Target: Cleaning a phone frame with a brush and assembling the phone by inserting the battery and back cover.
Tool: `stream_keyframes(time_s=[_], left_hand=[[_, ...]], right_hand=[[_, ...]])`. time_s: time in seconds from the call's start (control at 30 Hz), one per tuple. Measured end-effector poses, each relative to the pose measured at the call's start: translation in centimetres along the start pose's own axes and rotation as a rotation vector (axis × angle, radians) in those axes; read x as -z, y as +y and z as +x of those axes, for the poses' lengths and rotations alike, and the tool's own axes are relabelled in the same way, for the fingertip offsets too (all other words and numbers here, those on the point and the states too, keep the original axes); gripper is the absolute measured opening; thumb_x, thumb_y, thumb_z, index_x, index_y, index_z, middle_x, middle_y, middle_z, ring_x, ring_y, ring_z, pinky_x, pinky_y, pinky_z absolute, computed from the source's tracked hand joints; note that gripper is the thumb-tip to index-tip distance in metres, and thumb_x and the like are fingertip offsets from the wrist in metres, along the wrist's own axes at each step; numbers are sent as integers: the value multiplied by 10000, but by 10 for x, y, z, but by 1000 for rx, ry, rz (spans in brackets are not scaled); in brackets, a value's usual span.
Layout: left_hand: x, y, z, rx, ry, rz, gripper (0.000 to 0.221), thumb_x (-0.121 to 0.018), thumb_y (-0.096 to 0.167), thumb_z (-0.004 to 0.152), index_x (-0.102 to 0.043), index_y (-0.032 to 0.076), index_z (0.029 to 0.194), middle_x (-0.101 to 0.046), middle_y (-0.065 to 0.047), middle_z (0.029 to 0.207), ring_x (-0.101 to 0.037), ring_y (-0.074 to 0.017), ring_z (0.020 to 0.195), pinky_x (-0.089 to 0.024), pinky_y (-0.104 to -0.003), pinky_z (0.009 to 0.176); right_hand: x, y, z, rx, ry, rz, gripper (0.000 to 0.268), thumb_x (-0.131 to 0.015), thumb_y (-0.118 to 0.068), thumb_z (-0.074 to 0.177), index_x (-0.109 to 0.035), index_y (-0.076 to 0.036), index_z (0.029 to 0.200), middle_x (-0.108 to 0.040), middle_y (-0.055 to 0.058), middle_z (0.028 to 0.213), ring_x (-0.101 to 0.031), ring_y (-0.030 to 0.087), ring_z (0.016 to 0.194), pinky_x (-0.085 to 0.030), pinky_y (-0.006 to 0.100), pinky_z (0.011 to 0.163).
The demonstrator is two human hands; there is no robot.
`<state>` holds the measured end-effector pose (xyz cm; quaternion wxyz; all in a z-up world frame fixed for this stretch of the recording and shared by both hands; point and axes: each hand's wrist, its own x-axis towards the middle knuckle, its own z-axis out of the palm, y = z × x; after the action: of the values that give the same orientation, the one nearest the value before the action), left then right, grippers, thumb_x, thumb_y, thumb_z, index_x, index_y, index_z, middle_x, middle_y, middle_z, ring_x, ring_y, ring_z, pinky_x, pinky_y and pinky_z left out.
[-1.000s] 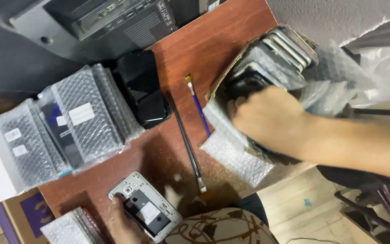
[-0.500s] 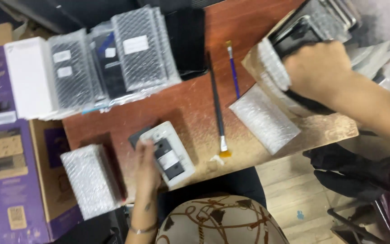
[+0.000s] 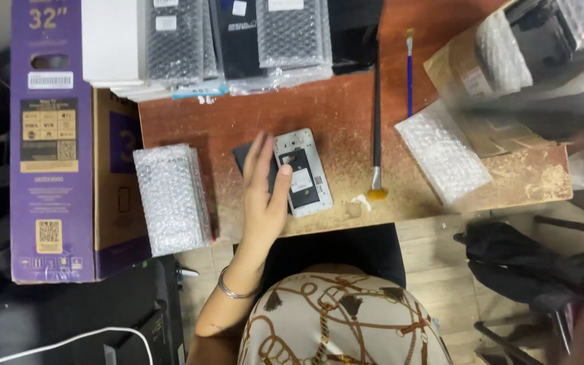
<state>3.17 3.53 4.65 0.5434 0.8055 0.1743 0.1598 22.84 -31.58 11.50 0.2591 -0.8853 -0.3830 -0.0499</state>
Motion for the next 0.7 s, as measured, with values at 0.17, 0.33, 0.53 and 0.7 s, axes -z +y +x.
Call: stream_keyframes(time_s=[0.17, 0.33, 0.53, 0.7], left_hand=[[-41, 17, -18, 163, -622, -1398, 712, -175, 565, 955, -293, 56, 1439, -258, -195, 1477, -245, -308, 1374, -228, -493, 1107], [-50, -16, -14, 319, -619, -1665, 602, -259, 482, 985, -235, 126, 1471, -295, -241, 1445, -380, -471, 1237, -522, -480, 845], [-49, -24, -14, 386, -573, -1655, 531, -333, 398, 988, -318, 116, 1438, -341, -281, 1402, -430, -452, 1205, -531, -469, 819], [-45, -20, -8, 388, -479, -1564, 522, -459, 289, 959, -346, 43, 1405, -414, -310, 1332, -501, -437, 1144, -554, -400, 782]], right_hand=[[-45, -174, 55, 163, -327, 346, 156, -619, -92, 790, -719, -92, 909, -634, 82, 599, -620, 297, 589, -496, 375, 575], [-116, -120, 72, -251, -342, 1, 338, -554, -428, 879, -704, -131, 941, -680, 144, 750, -656, 327, 739, -499, 424, 644], [-178, -86, 60, -542, -583, -395, 459, -650, -541, 708, -735, -119, 866, -685, 203, 802, -661, 405, 833, -523, 493, 684], [-143, -83, 30, -542, -431, -87, 476, -665, -463, 730, -693, -27, 920, -666, 237, 812, -620, 449, 869, -481, 543, 752]])
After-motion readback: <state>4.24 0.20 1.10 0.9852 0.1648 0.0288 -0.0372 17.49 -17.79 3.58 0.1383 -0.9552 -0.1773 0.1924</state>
